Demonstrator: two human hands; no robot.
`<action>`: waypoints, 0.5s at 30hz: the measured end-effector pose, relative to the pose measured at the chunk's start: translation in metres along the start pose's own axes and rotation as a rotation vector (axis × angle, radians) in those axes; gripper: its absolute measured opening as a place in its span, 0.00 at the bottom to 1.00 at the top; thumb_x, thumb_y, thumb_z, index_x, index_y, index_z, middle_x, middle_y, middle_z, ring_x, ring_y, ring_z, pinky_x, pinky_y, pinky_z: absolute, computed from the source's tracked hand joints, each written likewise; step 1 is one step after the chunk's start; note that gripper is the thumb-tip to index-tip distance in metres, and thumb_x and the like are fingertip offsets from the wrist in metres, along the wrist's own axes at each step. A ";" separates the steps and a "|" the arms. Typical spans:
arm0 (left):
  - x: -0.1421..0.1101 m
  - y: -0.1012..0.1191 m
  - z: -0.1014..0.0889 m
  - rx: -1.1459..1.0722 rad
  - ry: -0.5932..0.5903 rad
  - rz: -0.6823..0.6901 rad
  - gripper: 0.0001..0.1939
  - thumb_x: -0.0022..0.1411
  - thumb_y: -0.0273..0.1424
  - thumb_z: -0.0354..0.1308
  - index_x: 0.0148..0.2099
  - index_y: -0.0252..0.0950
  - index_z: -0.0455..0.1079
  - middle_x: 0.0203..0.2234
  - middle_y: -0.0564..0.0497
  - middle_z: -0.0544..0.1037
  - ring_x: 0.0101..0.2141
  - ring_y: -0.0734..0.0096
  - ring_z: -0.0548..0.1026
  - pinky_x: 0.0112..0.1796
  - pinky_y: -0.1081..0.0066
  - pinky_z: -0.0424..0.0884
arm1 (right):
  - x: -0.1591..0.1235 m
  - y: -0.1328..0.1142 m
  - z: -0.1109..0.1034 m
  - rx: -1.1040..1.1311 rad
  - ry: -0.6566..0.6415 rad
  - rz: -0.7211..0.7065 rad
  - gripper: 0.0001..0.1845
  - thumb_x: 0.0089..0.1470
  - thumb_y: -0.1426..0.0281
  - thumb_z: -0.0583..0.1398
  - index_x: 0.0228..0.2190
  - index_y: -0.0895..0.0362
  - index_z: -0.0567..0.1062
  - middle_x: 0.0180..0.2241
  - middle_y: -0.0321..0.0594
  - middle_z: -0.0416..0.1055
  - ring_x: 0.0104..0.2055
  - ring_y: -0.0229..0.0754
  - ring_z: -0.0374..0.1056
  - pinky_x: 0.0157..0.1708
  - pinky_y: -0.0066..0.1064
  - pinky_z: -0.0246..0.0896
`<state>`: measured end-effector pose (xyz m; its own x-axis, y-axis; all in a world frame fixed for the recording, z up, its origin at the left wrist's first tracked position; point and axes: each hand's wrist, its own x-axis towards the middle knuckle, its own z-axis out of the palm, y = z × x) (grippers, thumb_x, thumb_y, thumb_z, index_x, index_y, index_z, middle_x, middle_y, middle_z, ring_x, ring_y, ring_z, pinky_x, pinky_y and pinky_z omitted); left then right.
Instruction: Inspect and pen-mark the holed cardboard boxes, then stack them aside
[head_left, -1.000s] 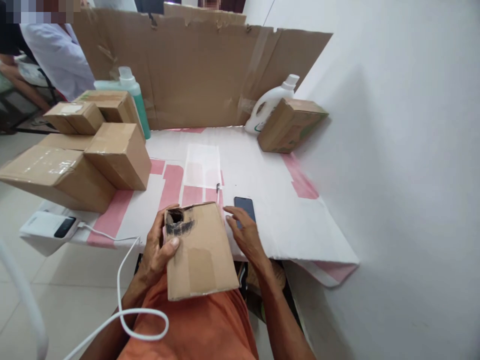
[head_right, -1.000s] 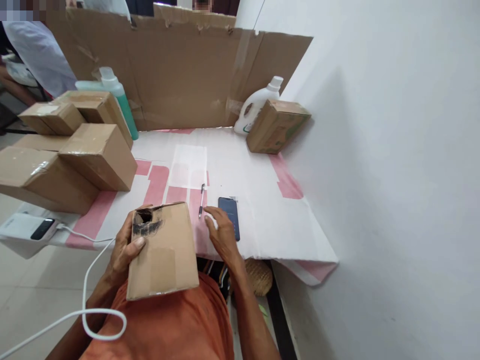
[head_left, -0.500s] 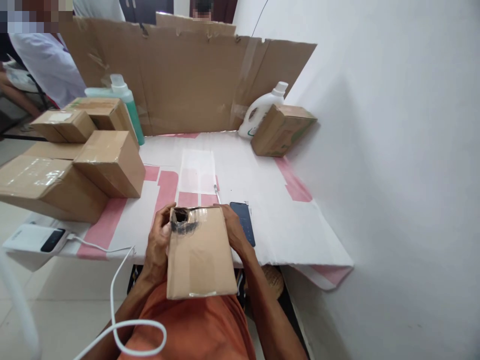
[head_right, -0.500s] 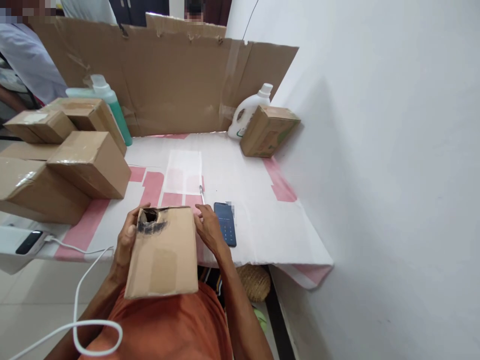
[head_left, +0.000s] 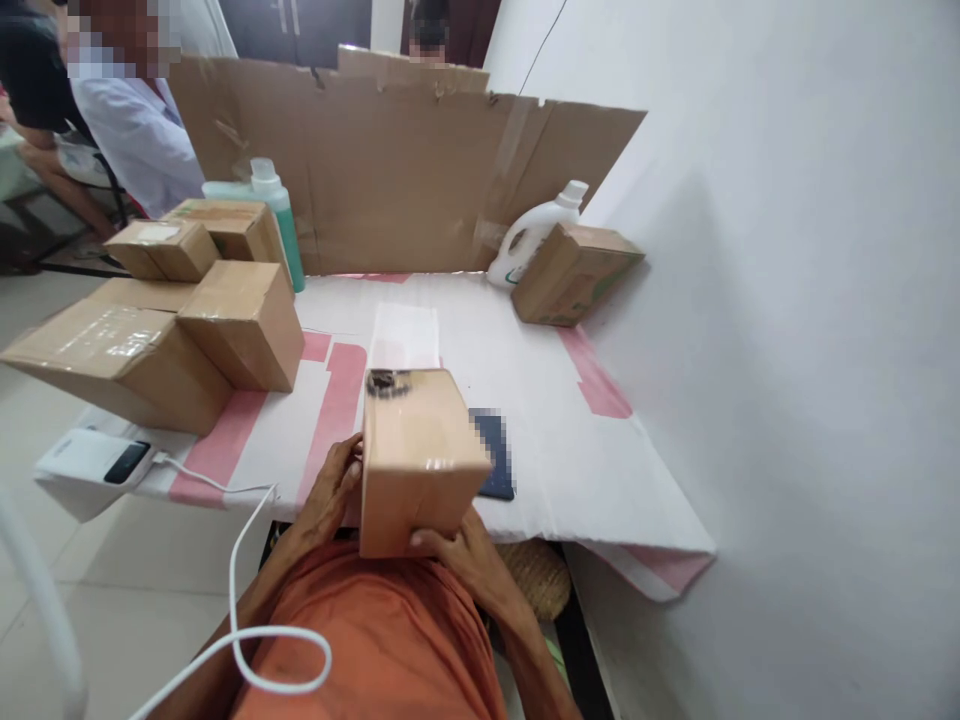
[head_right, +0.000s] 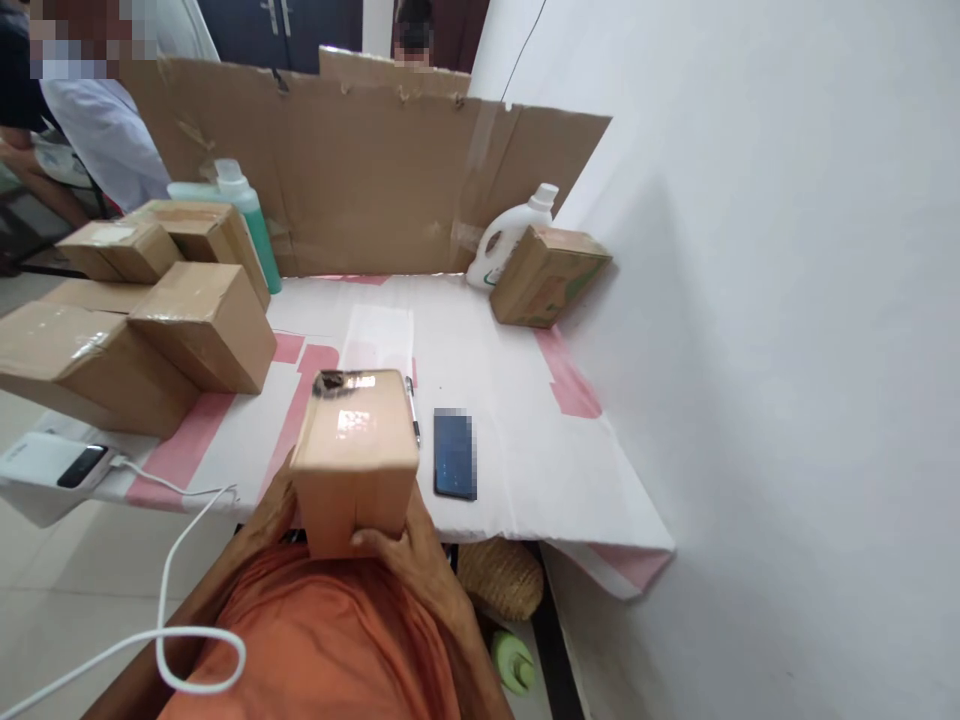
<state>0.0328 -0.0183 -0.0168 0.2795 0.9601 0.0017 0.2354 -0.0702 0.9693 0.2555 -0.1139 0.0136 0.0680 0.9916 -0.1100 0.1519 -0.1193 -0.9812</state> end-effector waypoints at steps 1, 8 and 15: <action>-0.001 -0.001 -0.001 0.014 -0.010 -0.010 0.39 0.70 0.62 0.47 0.67 0.40 0.70 0.55 0.40 0.78 0.58 0.50 0.75 0.63 0.49 0.69 | 0.008 -0.008 -0.001 0.013 0.003 -0.005 0.37 0.56 0.46 0.68 0.58 0.55 0.76 0.56 0.50 0.77 0.58 0.56 0.73 0.59 0.47 0.70; -0.016 -0.011 0.006 0.045 0.129 -0.162 0.42 0.71 0.58 0.51 0.75 0.37 0.58 0.43 0.45 0.80 0.44 0.55 0.80 0.52 0.51 0.74 | 0.052 -0.033 -0.013 -0.039 0.074 -0.119 0.38 0.65 0.40 0.57 0.66 0.49 0.72 0.65 0.50 0.72 0.67 0.59 0.67 0.63 0.52 0.68; -0.008 -0.016 0.001 -0.061 0.174 -0.117 0.41 0.72 0.60 0.48 0.74 0.38 0.62 0.57 0.38 0.79 0.54 0.51 0.79 0.59 0.51 0.73 | 0.077 -0.013 0.009 -0.010 -0.036 -0.173 0.44 0.53 0.51 0.72 0.67 0.47 0.68 0.68 0.48 0.66 0.68 0.57 0.65 0.64 0.51 0.67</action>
<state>0.0279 -0.0255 -0.0323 0.0878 0.9934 -0.0741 0.1982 0.0555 0.9786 0.2501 -0.0353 0.0162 0.0052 0.9985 0.0542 0.1679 0.0525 -0.9844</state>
